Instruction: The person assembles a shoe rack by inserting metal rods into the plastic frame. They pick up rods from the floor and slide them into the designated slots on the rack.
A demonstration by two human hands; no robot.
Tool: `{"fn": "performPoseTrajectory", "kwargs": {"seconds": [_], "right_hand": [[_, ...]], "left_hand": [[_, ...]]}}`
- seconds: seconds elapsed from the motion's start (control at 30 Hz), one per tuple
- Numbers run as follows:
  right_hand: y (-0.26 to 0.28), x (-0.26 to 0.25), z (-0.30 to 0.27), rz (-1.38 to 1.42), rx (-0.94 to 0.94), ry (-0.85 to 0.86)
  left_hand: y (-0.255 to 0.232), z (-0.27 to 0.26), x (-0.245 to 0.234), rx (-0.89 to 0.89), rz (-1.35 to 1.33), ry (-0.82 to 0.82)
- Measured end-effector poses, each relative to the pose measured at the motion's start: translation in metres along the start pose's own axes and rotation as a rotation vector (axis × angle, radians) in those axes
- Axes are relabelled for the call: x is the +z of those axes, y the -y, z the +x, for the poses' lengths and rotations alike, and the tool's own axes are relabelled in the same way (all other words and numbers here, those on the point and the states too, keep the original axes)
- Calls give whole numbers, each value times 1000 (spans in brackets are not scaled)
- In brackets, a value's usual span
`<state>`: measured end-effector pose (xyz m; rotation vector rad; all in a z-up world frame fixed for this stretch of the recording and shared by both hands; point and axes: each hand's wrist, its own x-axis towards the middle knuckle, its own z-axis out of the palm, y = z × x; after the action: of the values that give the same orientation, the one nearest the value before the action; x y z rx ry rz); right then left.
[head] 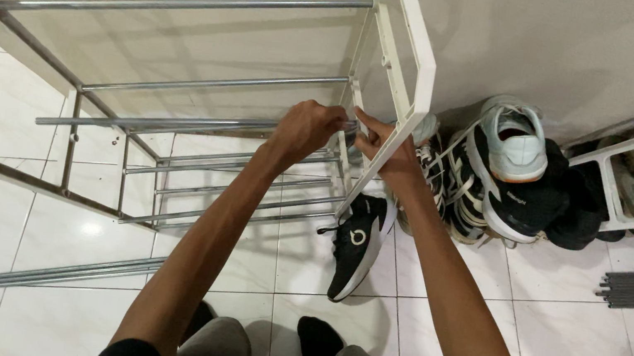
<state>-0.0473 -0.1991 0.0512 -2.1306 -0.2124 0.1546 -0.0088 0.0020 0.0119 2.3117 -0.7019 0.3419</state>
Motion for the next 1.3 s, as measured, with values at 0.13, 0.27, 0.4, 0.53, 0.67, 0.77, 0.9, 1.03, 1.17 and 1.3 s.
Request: {"fn": "performPoseTrajectory", "kwargs": {"seconds": [0.13,0.27,0.4,0.53,0.67,0.77,0.9,1.03,1.17,1.3], "right_hand": [[-10,2,6,-17,-44,-10],[-10,3,6,-41,-46,-24],[-5,1,-1,9,-132,-32],[-2,2,-4,5,-116,-42],[-5,3,-2,30,-175,-47],[-3,4,-5,29,-116,-44],[3,2,-8,47,-58,-29],[2,1,-9,-122,-62,-79],[0,4,-5,-395,-264,-186],[-2,-1,-4,-464,-476,-241]], "left_hand": [[4,2,-4,93,-36,-33],[5,9,-9,-47,-104,118],[2,3,-4,21,-42,33],[-3,-4,-1,144,23,-56],[0,-6,8,116,110,-48],[5,-5,19,113,203,-30],[7,-7,17,123,66,-75],[2,-4,8,119,-1,-69],[0,-1,1,45,-33,-20],[0,-3,2,107,-26,-67]]}}
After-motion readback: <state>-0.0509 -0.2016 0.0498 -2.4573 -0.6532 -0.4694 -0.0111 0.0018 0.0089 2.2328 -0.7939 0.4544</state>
